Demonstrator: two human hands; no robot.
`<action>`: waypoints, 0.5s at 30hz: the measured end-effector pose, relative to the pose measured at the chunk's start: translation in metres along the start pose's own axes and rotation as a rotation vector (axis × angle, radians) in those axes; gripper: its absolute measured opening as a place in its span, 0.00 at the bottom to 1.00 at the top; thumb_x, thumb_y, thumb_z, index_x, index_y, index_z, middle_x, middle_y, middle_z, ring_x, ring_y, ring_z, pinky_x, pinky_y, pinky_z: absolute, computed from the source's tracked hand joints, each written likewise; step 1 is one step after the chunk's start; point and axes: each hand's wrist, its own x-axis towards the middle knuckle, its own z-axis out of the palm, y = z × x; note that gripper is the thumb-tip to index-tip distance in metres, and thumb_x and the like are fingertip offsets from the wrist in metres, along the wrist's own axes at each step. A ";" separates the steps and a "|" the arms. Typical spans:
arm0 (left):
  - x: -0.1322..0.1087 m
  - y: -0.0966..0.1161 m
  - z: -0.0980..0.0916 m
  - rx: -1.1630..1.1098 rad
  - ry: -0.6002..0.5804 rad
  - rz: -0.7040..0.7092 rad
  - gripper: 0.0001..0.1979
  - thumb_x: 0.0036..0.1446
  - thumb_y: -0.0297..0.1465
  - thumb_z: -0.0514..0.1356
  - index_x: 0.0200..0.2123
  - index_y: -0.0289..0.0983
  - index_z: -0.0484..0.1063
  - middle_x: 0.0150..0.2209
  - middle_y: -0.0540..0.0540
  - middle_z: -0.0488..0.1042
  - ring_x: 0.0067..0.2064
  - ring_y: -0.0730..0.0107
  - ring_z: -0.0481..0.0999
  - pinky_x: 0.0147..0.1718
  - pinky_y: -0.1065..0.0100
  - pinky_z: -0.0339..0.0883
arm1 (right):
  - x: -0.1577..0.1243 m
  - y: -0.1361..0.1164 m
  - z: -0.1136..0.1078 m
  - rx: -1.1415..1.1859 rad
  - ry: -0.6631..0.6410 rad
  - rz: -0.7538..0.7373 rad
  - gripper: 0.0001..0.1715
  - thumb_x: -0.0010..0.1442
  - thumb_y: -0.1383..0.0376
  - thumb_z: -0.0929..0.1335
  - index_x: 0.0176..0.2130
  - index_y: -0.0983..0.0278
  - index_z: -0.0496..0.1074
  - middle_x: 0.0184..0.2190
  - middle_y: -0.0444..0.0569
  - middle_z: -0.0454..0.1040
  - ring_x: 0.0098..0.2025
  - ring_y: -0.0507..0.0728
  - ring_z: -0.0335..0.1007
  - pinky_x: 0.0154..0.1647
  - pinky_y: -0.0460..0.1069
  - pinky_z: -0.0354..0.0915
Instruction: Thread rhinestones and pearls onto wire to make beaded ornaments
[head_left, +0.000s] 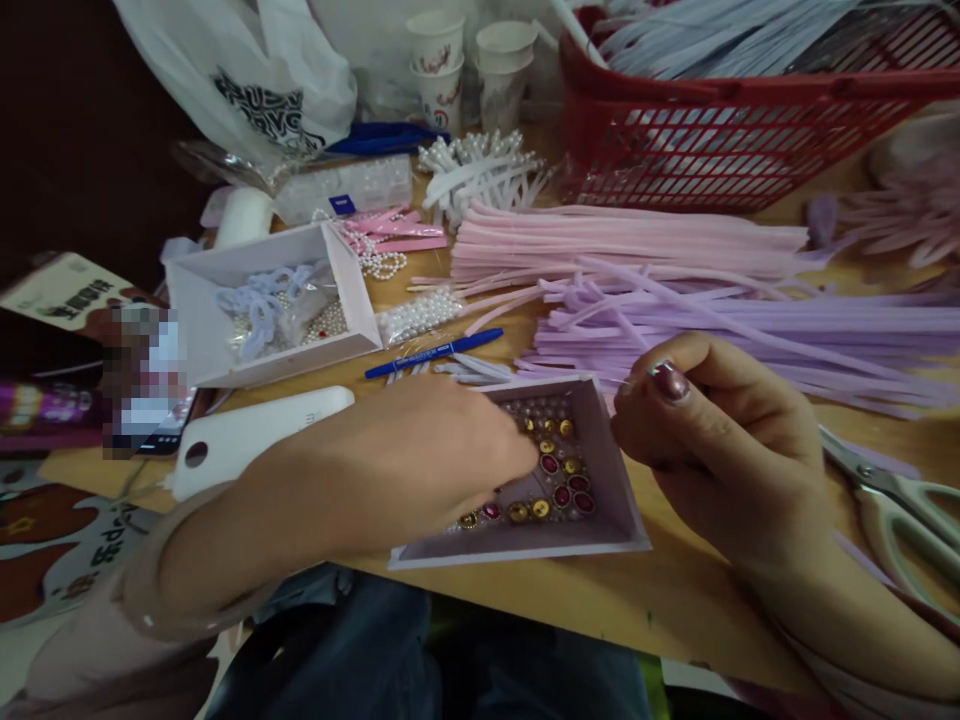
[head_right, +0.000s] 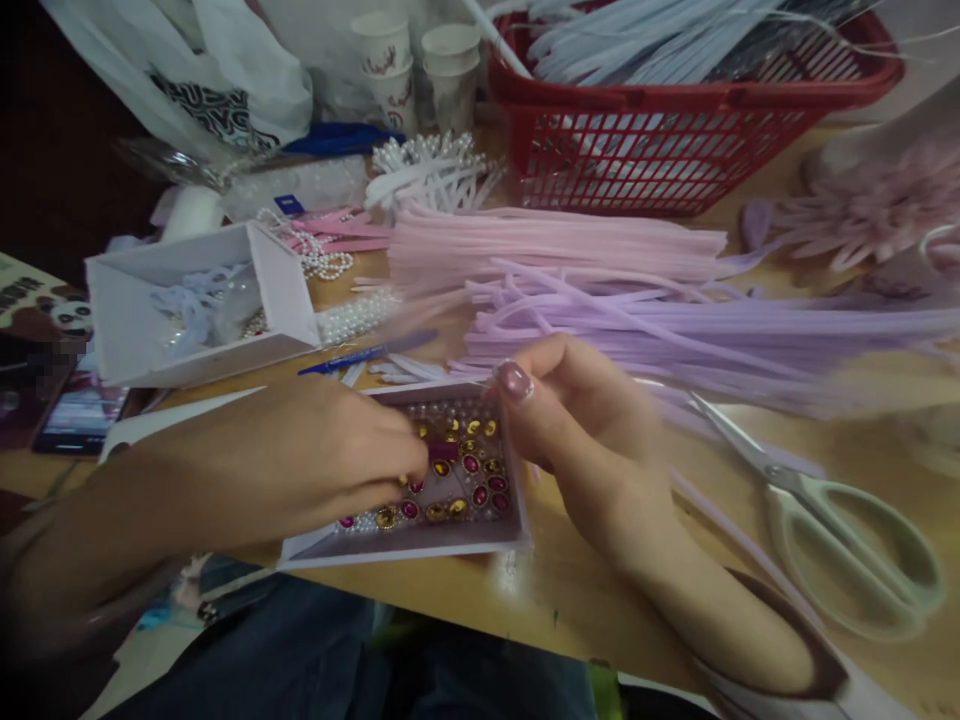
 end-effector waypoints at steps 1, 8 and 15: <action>-0.001 0.000 0.001 -0.033 -0.052 0.027 0.09 0.55 0.23 0.63 0.24 0.40 0.74 0.24 0.51 0.76 0.24 0.68 0.71 0.23 0.65 0.50 | 0.000 0.000 0.000 -0.008 0.003 -0.001 0.10 0.62 0.57 0.72 0.32 0.59 0.73 0.18 0.39 0.60 0.18 0.49 0.46 0.19 0.49 0.43; 0.013 0.004 0.000 0.243 -0.034 -0.046 0.13 0.55 0.18 0.58 0.35 0.41 0.78 0.28 0.49 0.79 0.23 0.64 0.71 0.23 0.63 0.48 | -0.003 -0.001 -0.001 -0.081 0.028 -0.002 0.11 0.61 0.56 0.73 0.33 0.60 0.75 0.17 0.38 0.58 0.18 0.47 0.43 0.18 0.49 0.44; -0.012 -0.001 -0.002 0.034 -0.009 0.114 0.11 0.53 0.21 0.60 0.24 0.42 0.75 0.19 0.55 0.71 0.17 0.72 0.61 0.22 0.64 0.48 | -0.003 -0.004 0.002 -0.103 0.049 0.014 0.11 0.61 0.57 0.73 0.32 0.60 0.75 0.16 0.37 0.55 0.18 0.48 0.46 0.18 0.48 0.44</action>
